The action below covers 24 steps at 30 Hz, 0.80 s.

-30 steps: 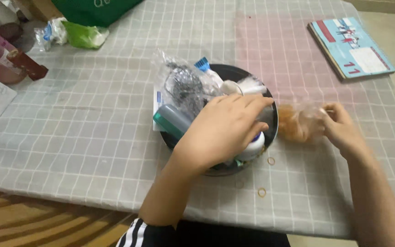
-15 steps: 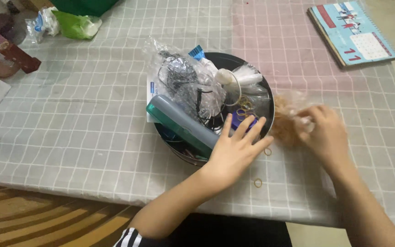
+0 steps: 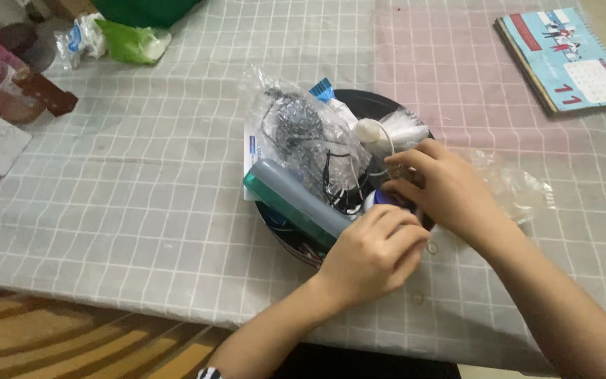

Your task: Organizing and sorting various small items, including cables and rubber bands, within a round container on a table.

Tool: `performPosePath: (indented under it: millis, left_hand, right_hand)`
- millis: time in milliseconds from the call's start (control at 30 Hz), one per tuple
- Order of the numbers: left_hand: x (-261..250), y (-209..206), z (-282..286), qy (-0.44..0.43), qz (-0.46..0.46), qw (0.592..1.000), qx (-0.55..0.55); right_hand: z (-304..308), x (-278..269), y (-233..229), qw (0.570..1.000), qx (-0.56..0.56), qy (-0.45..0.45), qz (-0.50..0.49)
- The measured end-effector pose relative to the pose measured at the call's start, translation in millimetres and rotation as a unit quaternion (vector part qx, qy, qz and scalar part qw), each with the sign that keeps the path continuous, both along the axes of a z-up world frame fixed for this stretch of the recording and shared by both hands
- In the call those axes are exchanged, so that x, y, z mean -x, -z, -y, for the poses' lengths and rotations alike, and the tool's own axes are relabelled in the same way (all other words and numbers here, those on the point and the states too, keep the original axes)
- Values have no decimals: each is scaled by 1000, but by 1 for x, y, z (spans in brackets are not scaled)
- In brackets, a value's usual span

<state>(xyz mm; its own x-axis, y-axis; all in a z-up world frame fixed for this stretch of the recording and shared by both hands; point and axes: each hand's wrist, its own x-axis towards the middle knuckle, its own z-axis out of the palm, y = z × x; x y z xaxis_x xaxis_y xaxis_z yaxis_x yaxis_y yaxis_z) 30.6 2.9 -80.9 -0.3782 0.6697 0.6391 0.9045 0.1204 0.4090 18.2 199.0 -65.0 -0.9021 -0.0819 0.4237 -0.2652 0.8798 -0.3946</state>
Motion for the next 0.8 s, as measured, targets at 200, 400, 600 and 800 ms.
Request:
performPosePath:
  millis: [200,400,600,800]
  left_hand:
    - [2,-1,3,-41,96,992,-67]
    - [8,-4,-3,-57,30,998,-13]
    - [40,5,-7,-61,-55,997,0]
    - [59,7,-4,-76,-72,994,11]
  right_hand:
    - [-13,4,6,999,9,24,20]
    - [-76,-33,21,968,236,76,44]
    - [-80,-64,41,965,236,66,89]
    - [-79,-49,53,987,39,121,101]
